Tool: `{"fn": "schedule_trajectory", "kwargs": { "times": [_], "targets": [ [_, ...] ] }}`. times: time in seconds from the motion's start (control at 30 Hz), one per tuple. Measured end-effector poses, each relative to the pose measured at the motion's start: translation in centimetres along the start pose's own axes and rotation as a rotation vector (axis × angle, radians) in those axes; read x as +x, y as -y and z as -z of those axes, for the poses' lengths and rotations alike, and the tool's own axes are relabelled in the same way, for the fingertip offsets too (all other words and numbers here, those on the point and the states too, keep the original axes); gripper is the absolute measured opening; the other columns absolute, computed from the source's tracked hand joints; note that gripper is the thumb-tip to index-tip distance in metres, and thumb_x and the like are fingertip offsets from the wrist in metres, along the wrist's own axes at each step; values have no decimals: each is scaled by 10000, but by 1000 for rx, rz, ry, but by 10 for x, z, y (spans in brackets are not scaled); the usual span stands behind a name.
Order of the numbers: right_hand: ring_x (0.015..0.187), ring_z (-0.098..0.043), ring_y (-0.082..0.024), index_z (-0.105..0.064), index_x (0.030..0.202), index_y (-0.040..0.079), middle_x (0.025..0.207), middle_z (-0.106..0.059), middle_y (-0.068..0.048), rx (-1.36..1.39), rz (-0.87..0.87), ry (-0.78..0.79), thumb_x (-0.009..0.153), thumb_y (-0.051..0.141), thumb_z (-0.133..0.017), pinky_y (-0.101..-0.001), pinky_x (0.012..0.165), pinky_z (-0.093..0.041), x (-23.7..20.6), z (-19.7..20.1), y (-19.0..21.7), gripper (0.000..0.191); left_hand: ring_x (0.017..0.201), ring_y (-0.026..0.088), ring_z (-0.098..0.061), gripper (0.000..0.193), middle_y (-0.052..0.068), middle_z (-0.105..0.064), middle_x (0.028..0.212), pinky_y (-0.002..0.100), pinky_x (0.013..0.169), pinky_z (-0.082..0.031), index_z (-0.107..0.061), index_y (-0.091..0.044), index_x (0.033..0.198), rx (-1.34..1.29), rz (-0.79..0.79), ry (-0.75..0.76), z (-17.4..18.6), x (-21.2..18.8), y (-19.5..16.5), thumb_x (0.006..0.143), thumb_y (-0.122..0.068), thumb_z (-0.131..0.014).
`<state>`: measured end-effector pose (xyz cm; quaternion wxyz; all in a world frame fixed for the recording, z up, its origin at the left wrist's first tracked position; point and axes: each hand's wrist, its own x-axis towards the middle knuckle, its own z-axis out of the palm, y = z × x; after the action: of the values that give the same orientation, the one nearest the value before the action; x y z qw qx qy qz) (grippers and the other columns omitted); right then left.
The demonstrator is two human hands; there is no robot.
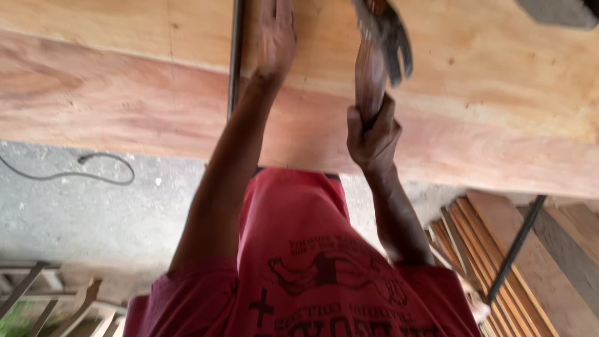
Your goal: The person hammers nails into a large wooden board laid across a workbench, working along the board and pulling out bent nails by hand. They then use a pencil to mark lines on the board and finally lift a long metal bar off the workbench.
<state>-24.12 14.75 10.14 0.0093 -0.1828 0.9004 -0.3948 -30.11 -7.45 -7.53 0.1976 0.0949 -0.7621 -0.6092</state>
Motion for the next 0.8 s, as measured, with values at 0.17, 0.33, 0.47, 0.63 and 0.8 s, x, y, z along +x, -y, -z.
{"fn": "schedule_trajectory", "kwargs": {
  "times": [0.17, 0.33, 0.47, 0.63, 0.8],
  "targets": [
    [606, -712, -325, -526, 1147, -35, 729, -653, -205, -84, -251, 263, 1098, 223, -663, -422, 515, -522, 0, 0, -8, 296, 1246, 422, -550, 492, 216, -550, 1391, 473, 1051, -501, -475, -6, 1457, 469, -92, -7, -1, -3, 4, 970, 54, -515],
    [591, -711, -316, -493, 1202, -58, 706, -635, -187, 31, -114, 44, 1072, 186, -664, -416, 512, -539, -5, 5, -13, 325, 1195, 398, -581, 489, 207, -576, 1348, 461, 991, -527, -463, -34, 1464, 463, 39, 8, -1, -6, 2, 1000, 65, -582],
    [683, -737, -355, -490, 1237, -71, 795, -677, -219, -78, -85, 156, 1079, 212, -686, -399, 537, -564, -1, -2, -18, 379, 1156, 331, -613, 609, 162, -598, 1252, 432, 1003, -565, -414, -32, 1504, 375, -98, -21, -1, -6, -1, 936, 173, -498],
    [766, -777, -348, -512, 1290, -20, 853, -697, -224, -15, 1, 61, 1126, 215, -674, -421, 641, -602, 0, -3, -16, 330, 1011, 363, -559, 397, 212, -567, 1116, 478, 879, -514, -484, 32, 1375, 241, 102, -7, -2, -5, -1, 991, 107, -418],
    [600, -719, -341, -504, 1164, -38, 717, -659, -192, -142, -61, 163, 1078, 229, -680, -418, 503, -548, 3, -8, -15, 331, 884, 310, -601, 483, 144, -591, 1123, 439, 714, -569, -531, -8, 1361, 255, 120, 17, 2, -5, -2, 948, 164, -349]
  ]
}}
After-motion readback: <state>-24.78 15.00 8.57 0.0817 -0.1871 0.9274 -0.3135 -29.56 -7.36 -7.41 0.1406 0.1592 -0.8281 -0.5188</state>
